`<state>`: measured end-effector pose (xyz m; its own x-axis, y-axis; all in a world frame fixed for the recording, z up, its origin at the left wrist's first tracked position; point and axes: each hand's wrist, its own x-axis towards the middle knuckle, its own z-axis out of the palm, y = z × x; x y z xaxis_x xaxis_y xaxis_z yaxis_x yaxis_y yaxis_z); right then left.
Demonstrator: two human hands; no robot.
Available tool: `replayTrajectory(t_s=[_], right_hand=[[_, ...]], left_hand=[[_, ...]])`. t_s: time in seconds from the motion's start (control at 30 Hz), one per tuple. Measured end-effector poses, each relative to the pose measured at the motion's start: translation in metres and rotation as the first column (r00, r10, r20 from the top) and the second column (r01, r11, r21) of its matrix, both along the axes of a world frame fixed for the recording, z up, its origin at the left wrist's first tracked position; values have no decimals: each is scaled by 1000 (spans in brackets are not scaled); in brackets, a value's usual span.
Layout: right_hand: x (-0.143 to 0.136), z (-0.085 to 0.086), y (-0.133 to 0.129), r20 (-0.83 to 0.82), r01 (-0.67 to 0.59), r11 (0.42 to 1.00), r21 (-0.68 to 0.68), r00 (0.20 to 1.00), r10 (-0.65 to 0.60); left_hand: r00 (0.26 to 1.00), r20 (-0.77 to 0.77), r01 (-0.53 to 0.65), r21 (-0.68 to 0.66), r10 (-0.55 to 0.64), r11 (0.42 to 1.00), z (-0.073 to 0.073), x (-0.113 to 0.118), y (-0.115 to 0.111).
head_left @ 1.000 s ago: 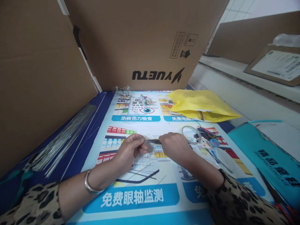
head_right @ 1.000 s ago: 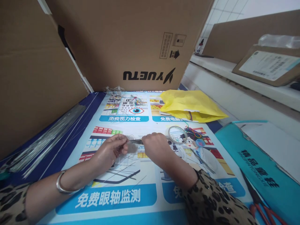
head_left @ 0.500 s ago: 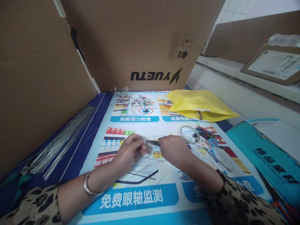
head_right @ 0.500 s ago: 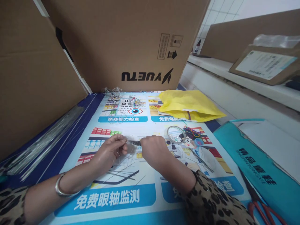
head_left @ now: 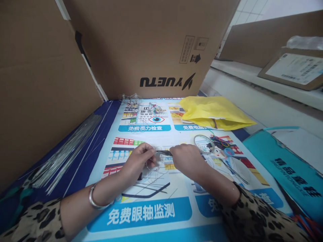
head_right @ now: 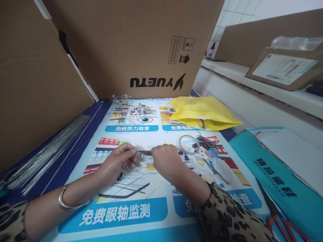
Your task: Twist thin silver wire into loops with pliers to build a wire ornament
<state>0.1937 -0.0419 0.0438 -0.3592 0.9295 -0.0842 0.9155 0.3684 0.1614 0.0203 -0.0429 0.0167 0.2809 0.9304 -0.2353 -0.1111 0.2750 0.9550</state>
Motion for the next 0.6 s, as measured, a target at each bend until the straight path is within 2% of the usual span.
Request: replayTrajectory(t_s=[0.13,0.3,0.47,0.6], right_hand=[[1,-1,0,22,-29,1000,9,999,29],[1,1,0,36,-28,999,-20,999,28],[2,7,1,42,-4,999,-53,999,6],[5,12,1,56,-9,999,-41,998,11]], left_hand=[[980,-198,-6,129,32,992,-4,-5,4],[931,-365,81,224,7,971,-14,-10,12],[946,-323,78,191,-12,978,-16,-11,15],[973,-228,-3,150,38,989,-10,-10,13]])
